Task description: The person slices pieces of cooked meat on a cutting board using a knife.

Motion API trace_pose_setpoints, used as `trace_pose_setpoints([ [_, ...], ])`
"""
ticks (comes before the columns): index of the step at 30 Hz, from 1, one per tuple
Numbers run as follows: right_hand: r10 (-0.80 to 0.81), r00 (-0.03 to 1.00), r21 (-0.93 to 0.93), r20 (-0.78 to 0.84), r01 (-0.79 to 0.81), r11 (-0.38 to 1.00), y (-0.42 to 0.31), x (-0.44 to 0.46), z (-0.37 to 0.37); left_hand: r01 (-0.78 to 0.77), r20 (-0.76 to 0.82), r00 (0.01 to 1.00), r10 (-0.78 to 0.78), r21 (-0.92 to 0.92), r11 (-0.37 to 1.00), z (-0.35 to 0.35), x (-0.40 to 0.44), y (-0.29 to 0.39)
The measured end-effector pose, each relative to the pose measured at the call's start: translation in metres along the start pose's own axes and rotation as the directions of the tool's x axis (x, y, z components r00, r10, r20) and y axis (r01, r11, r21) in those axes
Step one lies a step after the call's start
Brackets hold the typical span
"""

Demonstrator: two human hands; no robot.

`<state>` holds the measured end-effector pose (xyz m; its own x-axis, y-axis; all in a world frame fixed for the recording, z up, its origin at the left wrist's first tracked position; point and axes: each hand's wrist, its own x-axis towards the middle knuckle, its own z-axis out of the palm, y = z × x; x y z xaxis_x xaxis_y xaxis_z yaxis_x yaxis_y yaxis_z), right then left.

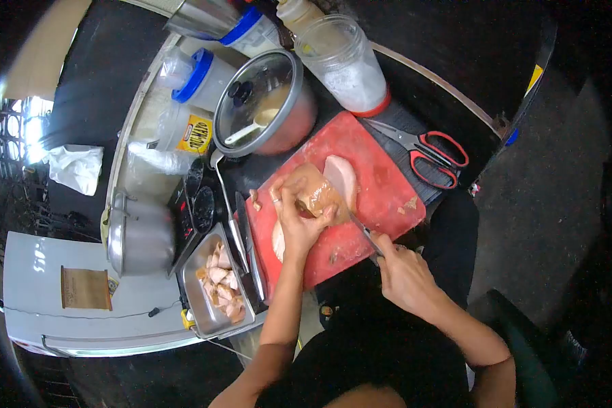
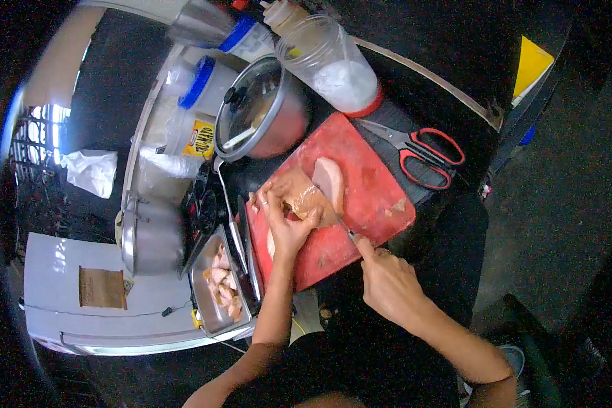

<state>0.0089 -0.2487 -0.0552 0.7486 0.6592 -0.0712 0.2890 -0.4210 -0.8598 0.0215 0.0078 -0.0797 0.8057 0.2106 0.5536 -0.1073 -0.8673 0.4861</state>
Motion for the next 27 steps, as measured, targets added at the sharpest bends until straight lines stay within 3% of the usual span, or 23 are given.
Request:
trace_pose_setpoints([
  [5, 0.034, 0.999, -0.009, 0.014, -0.034, 0.999, -0.002, -0.026, -0.011, 0.046, 0.035, 0.998, -0.043, -0.08, 0.996, -0.004, 0.006, 0.002],
  [8, 0.037, 0.999, -0.033, 0.024, -0.036, 0.999, -0.002, -0.037, -0.019, -0.016, 0.111, 0.994, 0.021, -0.043, 0.999, -0.015, 0.015, 0.002],
  [11, 0.004, 1.0, -0.017, -0.01, -0.004, 1.0, -0.004, -0.04, -0.028, -0.033, 0.207, 0.976, 0.064, -0.15, 0.988, -0.028, 0.028, -0.012],
  [12, -0.003, 1.0, -0.001, -0.03, 0.003, 1.0, -0.006, -0.042, -0.03, 0.083, 0.26, 0.966, -0.012, -0.263, 0.961, -0.035, 0.032, -0.008],
  [15, -0.014, 1.0, -0.051, -0.007, 0.013, 0.999, -0.015, -0.051, -0.046, 0.064, 0.428, 0.902, 0.062, -0.273, 0.96, -0.06, 0.045, -0.022],
  [16, -0.013, 1.0, -0.087, 0.014, 0.014, 0.996, -0.019, -0.054, -0.052, 0.124, 0.443, 0.896, 0.027, -0.31, 0.943, -0.069, 0.046, -0.013],
  [19, -0.052, 0.997, -0.108, -0.062, 0.045, 0.993, -0.029, -0.059, -0.06, -0.01, 0.366, 0.93, 0.035, -0.069, 0.998, -0.076, 0.045, 0.006],
  [20, 0.015, 0.999, -0.149, -0.05, -0.022, 0.989, -0.034, -0.058, -0.064, 0.087, 0.302, 0.95, -0.081, -0.005, 0.996, -0.077, 0.04, 0.022],
  [23, -0.107, 0.982, -0.173, -0.154, 0.08, 0.982, -0.032, -0.042, -0.047, 0.18, 0.105, 0.979, -0.175, -0.037, 0.983, -0.047, 0.02, 0.03],
  [24, -0.119, 0.981, -0.188, -0.154, 0.09, 0.978, -0.038, -0.035, -0.041, 0.089, 0.071, 0.993, -0.092, 0.041, 0.995, -0.04, 0.015, 0.029],
  [27, -0.129, 0.986, -0.297, -0.11, 0.091, 0.95, -0.044, -0.017, -0.026, 0.122, 0.073, 0.989, -0.129, 0.098, 0.988, -0.024, 0.017, 0.037],
])
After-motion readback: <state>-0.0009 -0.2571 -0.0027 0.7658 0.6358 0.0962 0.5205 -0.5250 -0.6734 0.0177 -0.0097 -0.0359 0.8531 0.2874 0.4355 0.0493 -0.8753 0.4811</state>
